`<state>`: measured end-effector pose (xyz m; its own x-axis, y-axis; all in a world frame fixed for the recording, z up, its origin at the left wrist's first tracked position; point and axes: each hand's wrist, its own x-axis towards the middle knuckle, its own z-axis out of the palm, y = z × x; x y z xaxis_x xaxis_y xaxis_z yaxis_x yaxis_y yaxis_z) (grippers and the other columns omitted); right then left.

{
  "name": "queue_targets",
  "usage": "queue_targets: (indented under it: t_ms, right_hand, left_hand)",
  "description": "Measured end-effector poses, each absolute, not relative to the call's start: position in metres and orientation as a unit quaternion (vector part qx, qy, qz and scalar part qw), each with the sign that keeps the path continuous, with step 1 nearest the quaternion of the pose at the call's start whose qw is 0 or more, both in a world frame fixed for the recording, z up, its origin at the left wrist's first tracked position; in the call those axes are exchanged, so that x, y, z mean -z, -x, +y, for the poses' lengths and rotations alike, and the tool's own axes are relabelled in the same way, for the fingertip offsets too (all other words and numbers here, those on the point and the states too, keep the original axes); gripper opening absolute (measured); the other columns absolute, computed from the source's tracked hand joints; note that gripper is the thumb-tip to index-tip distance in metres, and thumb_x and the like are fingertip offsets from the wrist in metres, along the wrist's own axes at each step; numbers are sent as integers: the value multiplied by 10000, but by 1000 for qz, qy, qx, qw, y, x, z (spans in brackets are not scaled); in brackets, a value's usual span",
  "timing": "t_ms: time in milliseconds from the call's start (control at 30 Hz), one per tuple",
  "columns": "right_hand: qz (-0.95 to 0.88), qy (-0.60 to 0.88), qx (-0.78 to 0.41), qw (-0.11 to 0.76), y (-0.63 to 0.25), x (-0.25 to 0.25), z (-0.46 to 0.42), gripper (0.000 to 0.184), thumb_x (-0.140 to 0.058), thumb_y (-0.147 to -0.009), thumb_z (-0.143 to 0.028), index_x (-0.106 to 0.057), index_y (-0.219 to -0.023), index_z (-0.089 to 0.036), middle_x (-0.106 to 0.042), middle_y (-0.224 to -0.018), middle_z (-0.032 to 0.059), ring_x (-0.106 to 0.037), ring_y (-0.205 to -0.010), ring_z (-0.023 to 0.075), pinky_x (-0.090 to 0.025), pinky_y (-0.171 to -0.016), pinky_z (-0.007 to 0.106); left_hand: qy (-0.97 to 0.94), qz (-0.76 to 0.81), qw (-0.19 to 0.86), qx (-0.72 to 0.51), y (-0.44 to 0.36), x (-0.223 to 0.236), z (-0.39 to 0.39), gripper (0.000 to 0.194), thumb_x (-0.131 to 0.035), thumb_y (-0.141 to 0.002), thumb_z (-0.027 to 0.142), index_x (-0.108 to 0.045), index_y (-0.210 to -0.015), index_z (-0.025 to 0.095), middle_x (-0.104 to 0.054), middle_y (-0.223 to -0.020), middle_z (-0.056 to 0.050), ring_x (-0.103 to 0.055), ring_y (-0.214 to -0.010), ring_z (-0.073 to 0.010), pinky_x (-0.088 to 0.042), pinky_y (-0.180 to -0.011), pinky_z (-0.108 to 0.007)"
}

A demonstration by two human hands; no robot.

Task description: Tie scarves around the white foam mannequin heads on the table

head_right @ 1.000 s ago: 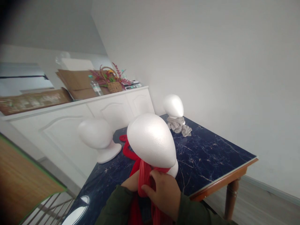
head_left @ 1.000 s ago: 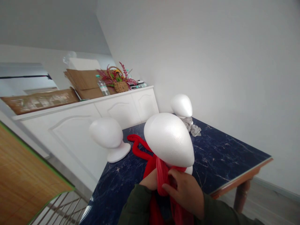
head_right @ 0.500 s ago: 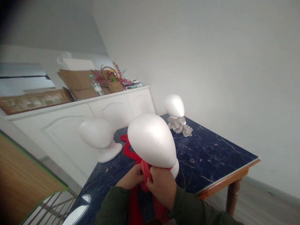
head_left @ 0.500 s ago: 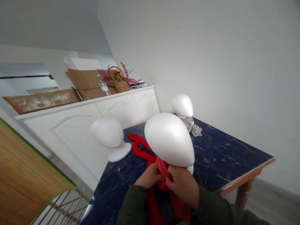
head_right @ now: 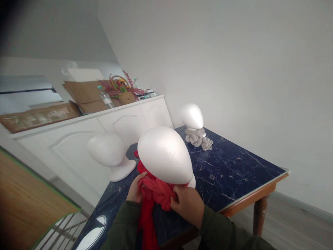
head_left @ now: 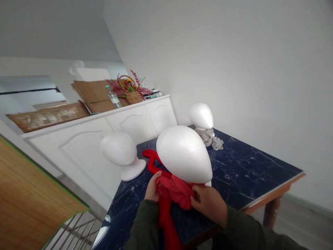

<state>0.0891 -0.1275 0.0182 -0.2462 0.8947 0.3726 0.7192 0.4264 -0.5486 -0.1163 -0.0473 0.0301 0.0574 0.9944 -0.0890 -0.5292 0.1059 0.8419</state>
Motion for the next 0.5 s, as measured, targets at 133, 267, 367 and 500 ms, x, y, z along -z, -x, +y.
queue_targets:
  t_ms: [133,267,367,500]
  right_hand:
    - [-746,515,-181,382,-110,-3,-128,197,-442,-787,-357,-527,-750,-182,-554,-643,0,-497,-586,121,-310,-547,239]
    - [-668,602,-106,425,-134,16,-113,279,-412,-804,-336,-536,-949,-133,-574,-981,119,-507,-952,218,-358,-834,338]
    - [-669,625,-115,385,-139,22,-102,388,-390,-810,-340,-488,-1122,-132,-470,-1213,153,-334,-1189,299,-186,-978,497]
    - [-656,578,-260,410,-135,17,-95,342,-364,-819,-332,-518,-1103,-220,-546,-1147,83,-401,-1154,277,-171,-980,530]
  left_hand:
    - [-389,359,636,-562,104,-26,-51,227,-588,-697,233,-576,-902,135,-653,-807,-23,-607,-775,-144,-451,-752,-252]
    - [-497,361,590,-524,94,-19,-53,453,-624,-677,296,-523,-1089,136,-614,-1057,-91,-526,-1038,-232,-350,-948,-367]
    - [-556,371,544,-507,95,-17,-52,547,-659,-639,329,-506,-1126,136,-587,-1113,-113,-469,-1111,-261,-307,-986,-396]
    - [-602,402,485,-490,98,-18,-51,596,-670,-617,365,-499,-1140,137,-581,-1122,-117,-466,-1112,-269,-297,-991,-405]
